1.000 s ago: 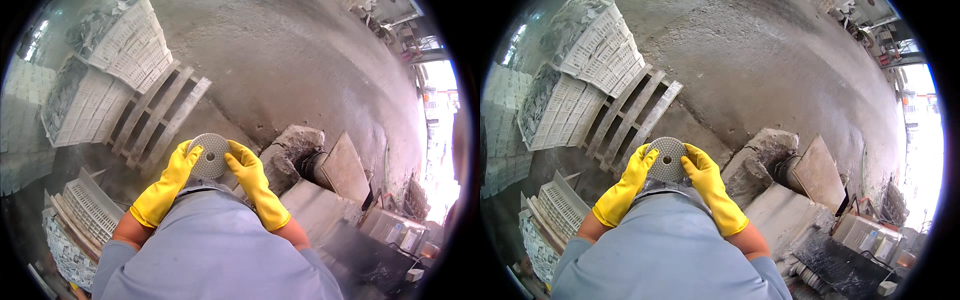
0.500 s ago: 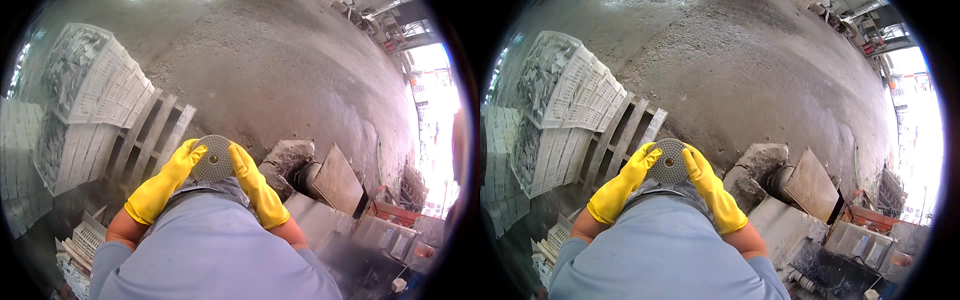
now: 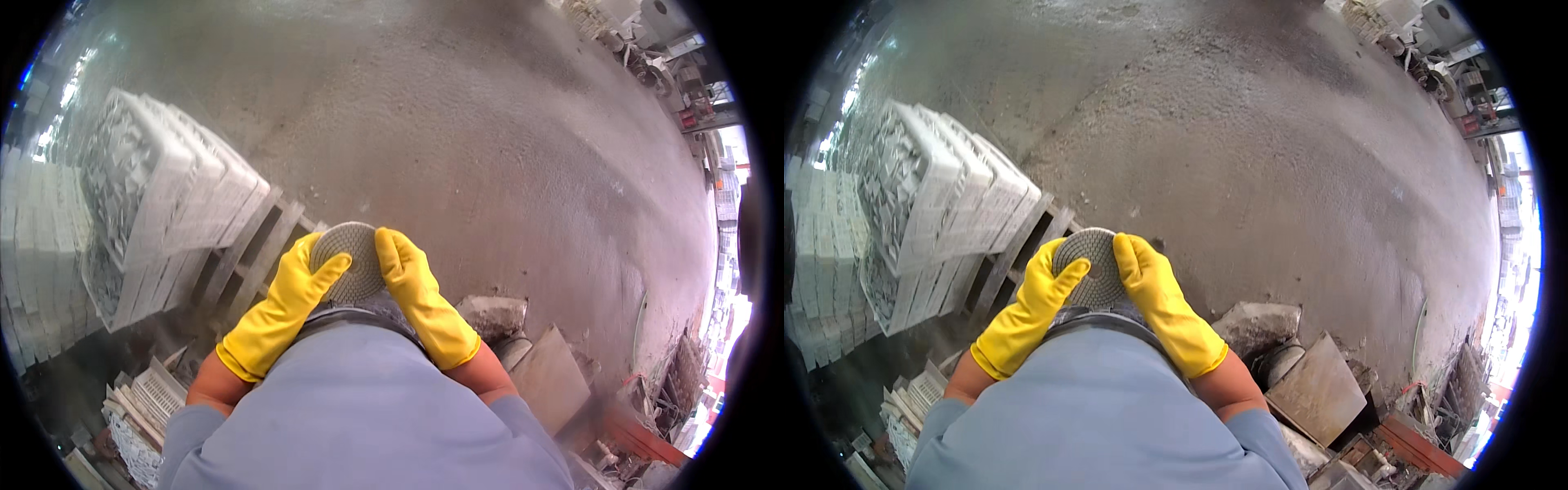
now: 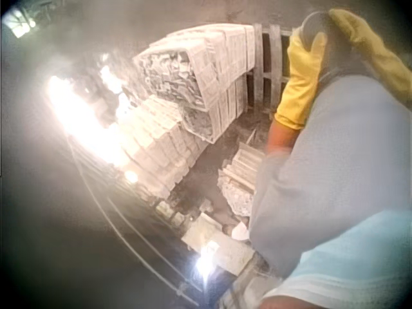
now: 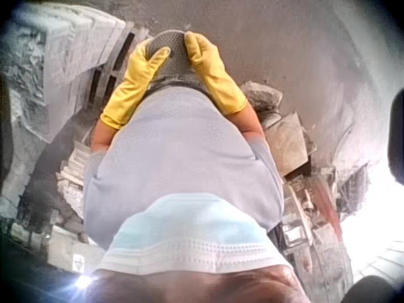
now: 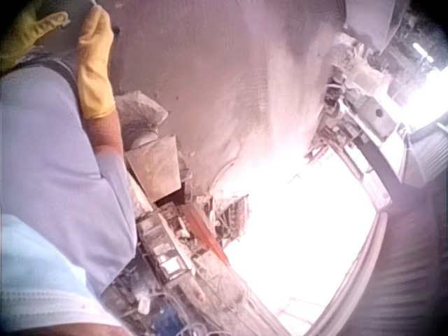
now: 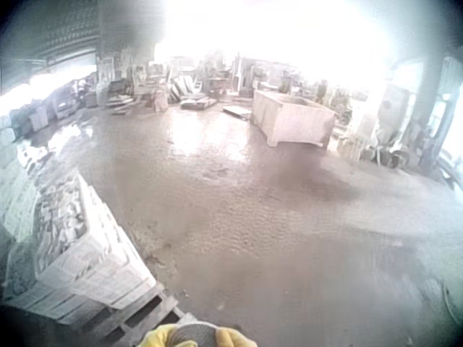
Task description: The person picks up several circular grinding wheels from a crate, walks to a metal trough, and places them one by one into the trough. The person continues to handle and stack the wheels inside the trough.
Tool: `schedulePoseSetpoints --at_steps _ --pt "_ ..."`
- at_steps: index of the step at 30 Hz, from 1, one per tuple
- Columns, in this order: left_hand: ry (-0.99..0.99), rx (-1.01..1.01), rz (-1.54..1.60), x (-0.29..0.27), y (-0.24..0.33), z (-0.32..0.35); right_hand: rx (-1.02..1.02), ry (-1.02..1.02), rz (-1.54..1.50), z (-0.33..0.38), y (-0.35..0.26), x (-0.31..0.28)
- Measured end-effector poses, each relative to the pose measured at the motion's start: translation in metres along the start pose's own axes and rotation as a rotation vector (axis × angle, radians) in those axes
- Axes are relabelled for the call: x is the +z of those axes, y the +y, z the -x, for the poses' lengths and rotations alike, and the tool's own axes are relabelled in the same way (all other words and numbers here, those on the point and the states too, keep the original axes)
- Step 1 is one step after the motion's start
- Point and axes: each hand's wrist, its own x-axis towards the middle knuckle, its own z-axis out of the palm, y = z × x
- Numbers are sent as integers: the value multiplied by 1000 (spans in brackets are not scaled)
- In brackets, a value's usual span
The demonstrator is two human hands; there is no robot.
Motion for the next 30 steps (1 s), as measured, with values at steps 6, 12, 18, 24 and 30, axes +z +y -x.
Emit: schedulePoseSetpoints --at_steps 6,12,18,24,30 --pt "-159 -85 161 23 41 -88 -264 -10 -46 -54 -45 -52" --pt "-216 -418 527 -4 30 -140 -832 58 504 -124 -98 -84" --pt "-302 -593 762 -27 47 -226 -1197 -109 769 -206 -154 -64" --pt "-281 -320 630 -89 68 -338 -1141 -91 727 -293 -184 -23" --pt "-207 -286 539 -189 99 -403 -409 -28 -132 -377 -211 16"
